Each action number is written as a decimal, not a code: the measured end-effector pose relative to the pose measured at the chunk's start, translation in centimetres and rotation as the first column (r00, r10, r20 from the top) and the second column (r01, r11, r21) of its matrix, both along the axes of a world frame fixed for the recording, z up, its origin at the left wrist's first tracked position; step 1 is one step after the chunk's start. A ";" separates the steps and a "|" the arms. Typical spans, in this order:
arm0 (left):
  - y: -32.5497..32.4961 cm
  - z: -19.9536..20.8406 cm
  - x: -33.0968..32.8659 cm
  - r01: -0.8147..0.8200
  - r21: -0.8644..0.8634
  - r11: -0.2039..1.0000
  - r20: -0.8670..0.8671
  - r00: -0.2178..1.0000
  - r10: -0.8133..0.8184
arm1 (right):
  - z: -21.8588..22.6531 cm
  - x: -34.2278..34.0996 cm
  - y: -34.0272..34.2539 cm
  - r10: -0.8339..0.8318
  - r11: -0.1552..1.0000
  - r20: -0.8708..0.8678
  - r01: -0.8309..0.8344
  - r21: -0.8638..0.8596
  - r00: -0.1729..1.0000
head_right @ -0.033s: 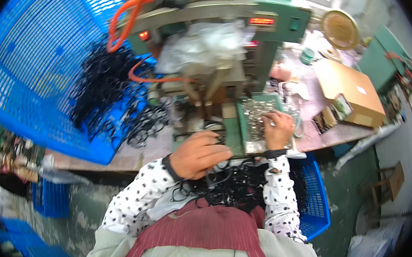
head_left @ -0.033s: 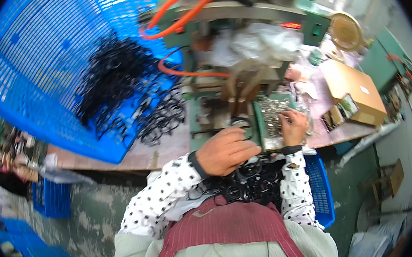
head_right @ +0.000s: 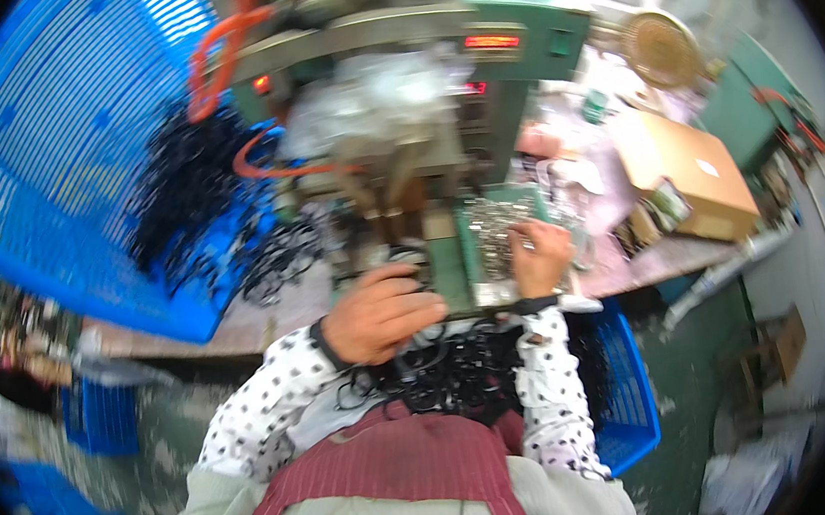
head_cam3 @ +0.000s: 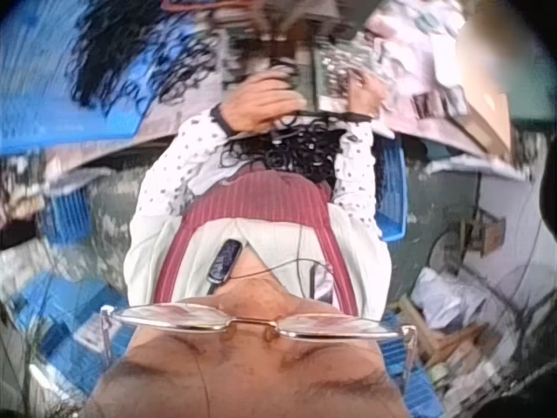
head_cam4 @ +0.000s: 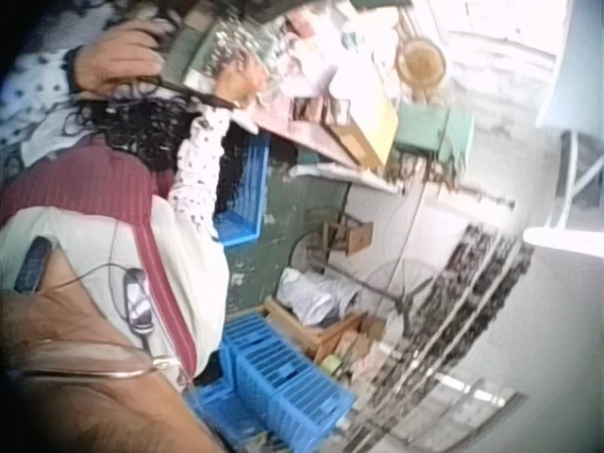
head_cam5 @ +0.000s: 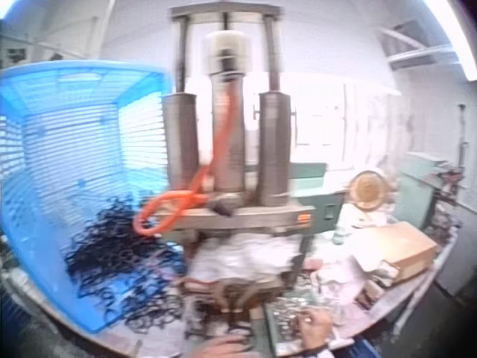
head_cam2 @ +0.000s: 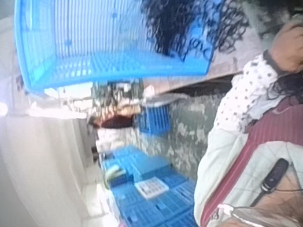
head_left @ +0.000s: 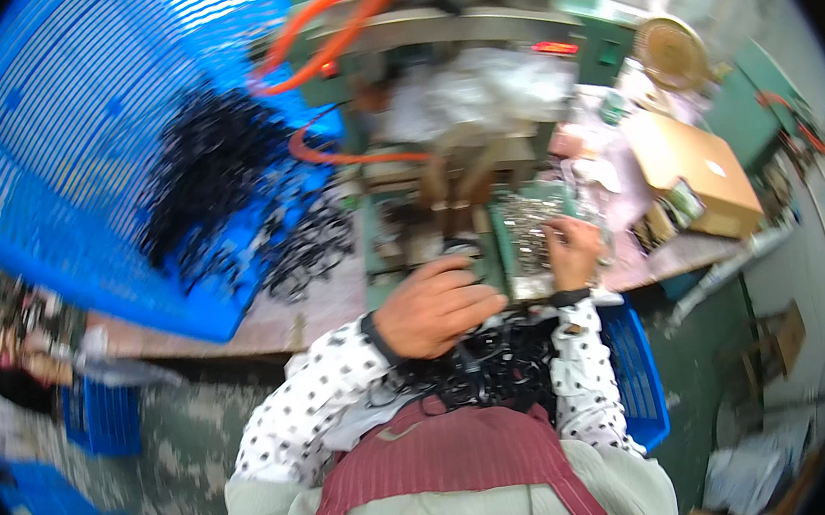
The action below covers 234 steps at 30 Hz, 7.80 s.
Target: The person assembles eyeglasses by inserting small metal components into black frames using a press machine. They repeatedly pick frames from a blue basket, place them in the machine, add components, and operate the press to secure the parts.
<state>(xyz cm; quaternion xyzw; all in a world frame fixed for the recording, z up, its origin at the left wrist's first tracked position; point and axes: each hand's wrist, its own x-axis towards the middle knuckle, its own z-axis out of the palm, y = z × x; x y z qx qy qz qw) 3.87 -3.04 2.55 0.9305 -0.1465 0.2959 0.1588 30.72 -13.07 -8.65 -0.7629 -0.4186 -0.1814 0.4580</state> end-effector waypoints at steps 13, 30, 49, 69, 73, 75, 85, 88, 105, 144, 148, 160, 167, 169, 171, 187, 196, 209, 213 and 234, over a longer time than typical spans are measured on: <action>19.1 -10.9 -1.1 -0.970 0.176 0.169 -0.411 0.084 0.908 | 0.8 -1.4 0.2 -0.179 0.976 -0.116 0.191 0.104 0.977; 4.4 -5.7 -4.9 -0.626 -0.671 0.398 0.168 0.394 0.904 | 5.3 -4.8 1.6 0.193 0.970 -0.255 -0.146 0.193 0.948; -1.9 -0.6 -1.2 -0.166 -0.010 0.986 0.266 0.950 0.162 | 13.2 -13.0 3.8 0.486 0.872 -0.661 -0.367 0.323 0.572; 0.4 -0.6 0.6 0.080 -0.095 0.992 0.134 0.989 -0.066 | 0.6 -1.3 0.3 -0.034 0.957 0.123 0.067 -0.282 0.992; 0.3 -0.7 0.1 0.017 -0.046 0.999 0.138 0.990 -0.011 | 0.3 -0.7 0.7 -0.021 0.995 0.120 0.032 -0.095 0.993; -0.2 -0.1 -0.2 -0.071 0.042 0.997 0.137 0.988 0.065 | 0.6 -0.8 0.6 -0.001 0.998 0.044 0.004 -0.061 0.999; 16.9 -3.5 -9.4 -0.827 0.252 0.502 0.067 0.532 0.844 | 0.4 -1.1 0.3 -0.111 0.992 0.053 0.114 -0.053 0.992; 21.1 -6.2 -12.8 -0.710 0.590 0.384 -0.116 0.397 0.911 | 0.1 -1.0 0.5 -0.103 0.992 0.110 0.109 -0.058 0.989; 8.9 -1.5 -8.0 -0.719 -0.415 0.557 0.309 0.465 0.830 | 5.1 -4.9 1.7 0.282 0.952 -0.400 -0.205 0.225 0.872; 0.7 -0.8 0.6 0.077 -0.021 0.997 0.127 0.989 -0.074 | 0.8 -1.7 0.3 -0.038 0.944 0.091 0.065 -0.323 0.995; 0.6 -1.0 0.3 -0.004 0.076 0.997 0.124 0.992 -0.005 | -0.1 -0.8 0.5 -0.013 0.995 0.098 0.023 -0.098 0.995; 9.7 -1.6 -10.9 -0.862 0.221 0.456 0.070 0.480 0.874 | 1.1 -1.9 0.6 -0.116 0.991 -0.039 0.113 -0.069 0.992; 12.9 -8.3 -17.4 -0.863 0.349 0.365 -0.129 0.341 0.931 | -0.2 -1.1 0.1 -0.076 0.996 -0.016 0.077 0.040 0.997; 13.0 -7.6 -17.2 -0.910 0.082 0.406 -0.146 0.392 0.908 | -1.4 -1.1 0.6 -0.118 0.993 -0.005 0.118 -0.030 0.993; 14.6 -7.3 -17.1 -0.849 -0.318 0.422 -0.210 0.497 0.842 | -0.9 -1.7 0.9 -0.136 0.987 -0.050 0.131 -0.096 0.989; 15.8 -13.5 -7.4 -0.825 -0.398 0.401 -0.086 0.469 0.879 | 12.1 -11.2 1.0 0.521 0.849 -0.515 -0.479 0.225 0.681; 10.7 -5.3 -6.0 -0.390 -0.885 0.254 0.000 0.546 0.838 | 13.1 -12.6 3.4 0.494 0.865 -0.637 -0.410 0.289 0.591; 1.8 5.7 -2.5 -0.171 -0.872 0.458 0.170 0.773 0.611 | 11.2 -13.8 4.4 0.592 0.805 -0.657 -0.292 0.517 0.467; 0.8 3.4 -3.4 -0.354 -0.305 0.884 0.319 0.837 0.445 | 10.7 -14.1 4.4 0.601 0.791 -0.624 -0.262 0.553 0.499; -0.3 -1.3 -0.2 -0.021 -0.093 0.995 0.155 0.987 0.035 | 0.5 -1.2 1.4 -0.069 0.986 0.150 0.090 -0.140 0.986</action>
